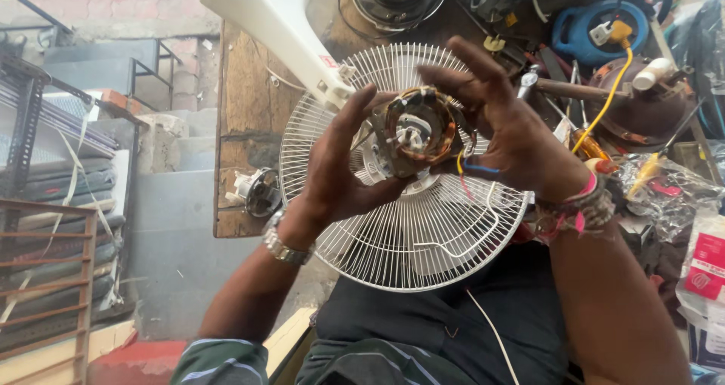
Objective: The person repairs a white pedestal fan by hand, working on the motor housing and internal wiring. They use a screwdriver to tighten screws on the motor casing and manipulate the exposed wires to secure connections.
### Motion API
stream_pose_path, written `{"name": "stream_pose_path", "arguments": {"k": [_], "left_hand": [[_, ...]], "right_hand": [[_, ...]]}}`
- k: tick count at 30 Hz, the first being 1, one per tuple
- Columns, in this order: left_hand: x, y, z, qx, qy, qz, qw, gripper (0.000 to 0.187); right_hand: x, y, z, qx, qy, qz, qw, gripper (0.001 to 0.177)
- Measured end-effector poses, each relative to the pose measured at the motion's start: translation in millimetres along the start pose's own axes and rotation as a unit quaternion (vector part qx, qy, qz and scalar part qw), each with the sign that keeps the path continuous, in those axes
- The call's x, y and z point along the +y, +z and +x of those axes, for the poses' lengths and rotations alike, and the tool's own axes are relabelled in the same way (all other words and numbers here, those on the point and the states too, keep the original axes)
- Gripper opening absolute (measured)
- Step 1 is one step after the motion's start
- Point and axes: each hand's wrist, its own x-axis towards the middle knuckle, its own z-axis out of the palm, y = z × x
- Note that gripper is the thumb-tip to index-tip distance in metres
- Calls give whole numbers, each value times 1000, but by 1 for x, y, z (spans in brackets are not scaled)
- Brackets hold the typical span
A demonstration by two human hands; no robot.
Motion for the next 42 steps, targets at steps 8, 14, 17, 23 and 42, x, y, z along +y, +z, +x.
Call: {"name": "stream_pose_path", "arguments": {"k": [8,14,17,23,42], "left_hand": [[0,34,-22,100,-77,61,990,104],[-7,40,-27,87,-127,104,983,110],[-10,40,-32,77,-134,96,983,111],[-10,37,-37,75,-137,91,984,112],[-20,54,-59,46,-137,131,981,113]], "right_hand": [[47,28,-22,155,110,57,980,89],[64,26,-21,151,64,-28,986,94],[68,29,-21,145,68,-42,986,93],[70,33,-24,146,81,7,986,97],[76,45,-33,115,133,-152,973,99]]}}
